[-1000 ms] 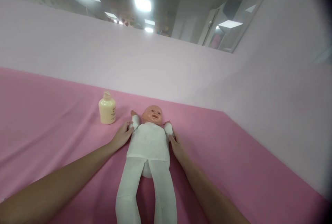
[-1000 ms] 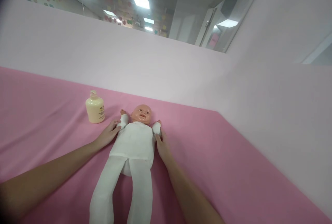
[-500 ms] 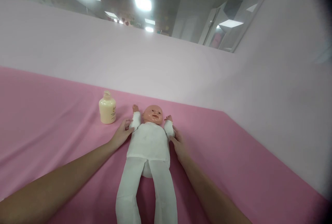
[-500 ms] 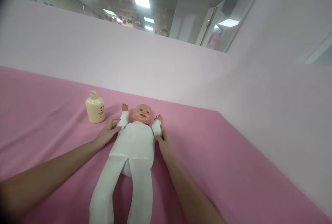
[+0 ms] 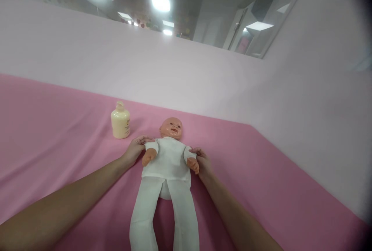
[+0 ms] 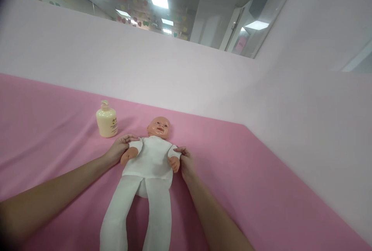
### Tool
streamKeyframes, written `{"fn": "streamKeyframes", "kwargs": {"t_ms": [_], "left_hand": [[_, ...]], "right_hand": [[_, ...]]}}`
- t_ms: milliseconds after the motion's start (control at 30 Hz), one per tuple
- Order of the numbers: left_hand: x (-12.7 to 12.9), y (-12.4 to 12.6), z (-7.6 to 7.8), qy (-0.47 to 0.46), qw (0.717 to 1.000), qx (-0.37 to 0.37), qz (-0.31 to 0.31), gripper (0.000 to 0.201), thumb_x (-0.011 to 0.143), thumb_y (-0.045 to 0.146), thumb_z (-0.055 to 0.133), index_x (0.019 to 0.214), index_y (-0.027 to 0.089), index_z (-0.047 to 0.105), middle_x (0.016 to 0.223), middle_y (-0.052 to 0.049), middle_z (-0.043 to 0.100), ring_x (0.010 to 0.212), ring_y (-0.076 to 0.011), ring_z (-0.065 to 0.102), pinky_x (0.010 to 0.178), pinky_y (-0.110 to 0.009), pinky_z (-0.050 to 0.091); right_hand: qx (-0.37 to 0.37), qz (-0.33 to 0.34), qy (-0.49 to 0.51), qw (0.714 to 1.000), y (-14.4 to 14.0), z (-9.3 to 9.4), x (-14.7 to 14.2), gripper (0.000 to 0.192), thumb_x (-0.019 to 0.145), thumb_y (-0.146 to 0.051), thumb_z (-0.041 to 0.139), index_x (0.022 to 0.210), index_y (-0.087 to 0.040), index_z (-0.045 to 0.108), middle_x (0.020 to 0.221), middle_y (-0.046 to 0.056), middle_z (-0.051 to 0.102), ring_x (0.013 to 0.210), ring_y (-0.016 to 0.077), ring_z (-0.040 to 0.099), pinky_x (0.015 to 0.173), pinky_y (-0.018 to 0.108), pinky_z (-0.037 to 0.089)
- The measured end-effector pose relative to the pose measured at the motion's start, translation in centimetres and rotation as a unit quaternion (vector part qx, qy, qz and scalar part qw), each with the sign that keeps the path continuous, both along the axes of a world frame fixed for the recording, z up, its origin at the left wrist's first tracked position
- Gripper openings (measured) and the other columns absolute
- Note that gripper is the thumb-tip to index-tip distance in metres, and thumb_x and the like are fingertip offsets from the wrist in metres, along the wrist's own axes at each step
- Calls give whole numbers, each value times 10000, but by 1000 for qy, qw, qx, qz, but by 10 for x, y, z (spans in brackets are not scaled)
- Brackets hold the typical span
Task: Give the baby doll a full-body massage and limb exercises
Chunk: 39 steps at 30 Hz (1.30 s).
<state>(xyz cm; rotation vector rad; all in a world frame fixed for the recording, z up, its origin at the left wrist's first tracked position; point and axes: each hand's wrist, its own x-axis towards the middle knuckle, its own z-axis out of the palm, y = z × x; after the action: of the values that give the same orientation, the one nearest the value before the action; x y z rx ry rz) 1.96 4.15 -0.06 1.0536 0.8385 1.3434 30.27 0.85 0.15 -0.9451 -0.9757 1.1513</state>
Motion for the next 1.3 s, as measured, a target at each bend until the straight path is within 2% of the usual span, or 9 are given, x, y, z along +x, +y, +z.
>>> {"fn": "streamKeyframes", "kwargs": {"t_ms": [133,300,500,667,800,900,1033,1167,1300], "left_hand": [[0,-5,6,23,1000,2,-20,375,593,161,646,968,172,663,1022,-82,735,969,-260,677,867,-413,522],[2,-8,12,56,998,9,4,379,669,287,656,1029,173,629,994,-72,727,925,-251,673,824,-390,509],[1,-5,8,56,998,13,16,406,691,300,652,1075,183,588,1048,-66,704,985,-246,653,858,-375,491],[3,-7,8,70,997,16,23,385,715,282,631,1083,186,575,1120,-83,686,1079,-264,625,923,-398,473],[3,-8,8,95,994,26,37,472,751,331,636,1186,190,521,1208,-97,647,1124,-262,606,944,-395,469],[1,-8,8,157,985,52,53,527,795,377,609,1277,211,479,1217,-92,628,1086,-248,616,926,-396,480],[-4,-8,8,235,963,117,62,452,829,397,568,1250,232,575,1306,-81,582,1152,-259,578,992,-399,450],[-4,-7,6,279,949,121,85,498,853,387,530,1325,231,552,1373,-84,543,1225,-273,530,1034,-408,423],[-2,-8,8,301,945,110,67,491,880,381,480,1339,222,549,1362,-76,572,1259,-270,512,1080,-415,376]], "right_hand": [[-12,-14,-22,1000,-6,8,-5,170,587,-206,700,747,-247,659,863,-2,715,852,213,634,791,350,492],[-12,-27,-59,998,-12,15,-9,244,637,-254,655,881,-247,661,921,2,708,883,219,617,780,336,492],[-1,-15,-45,999,-14,16,-8,326,699,-258,616,1024,-263,642,1049,-10,697,1004,212,610,889,345,471],[-3,-16,-72,997,-13,15,-6,331,748,-354,637,1071,-284,631,1110,6,691,1033,225,616,906,373,474],[-6,-29,-92,995,-13,15,-6,381,769,-401,640,1129,-277,610,1167,24,674,1076,238,603,925,387,475],[-1,-57,-110,992,-14,14,-5,433,778,-418,649,1181,-280,572,1215,41,645,1094,236,593,937,398,479],[5,-113,-148,983,-12,11,-3,472,765,-419,661,1204,-277,563,1272,65,605,1145,248,571,961,423,480],[-18,-100,-179,979,-10,10,-1,438,772,-406,629,1184,-259,605,1287,65,611,1184,258,560,1028,448,445],[-22,-95,-198,975,-10,10,0,437,767,-379,610,1189,-266,610,1275,44,623,1165,249,573,1042,454,442]]}}
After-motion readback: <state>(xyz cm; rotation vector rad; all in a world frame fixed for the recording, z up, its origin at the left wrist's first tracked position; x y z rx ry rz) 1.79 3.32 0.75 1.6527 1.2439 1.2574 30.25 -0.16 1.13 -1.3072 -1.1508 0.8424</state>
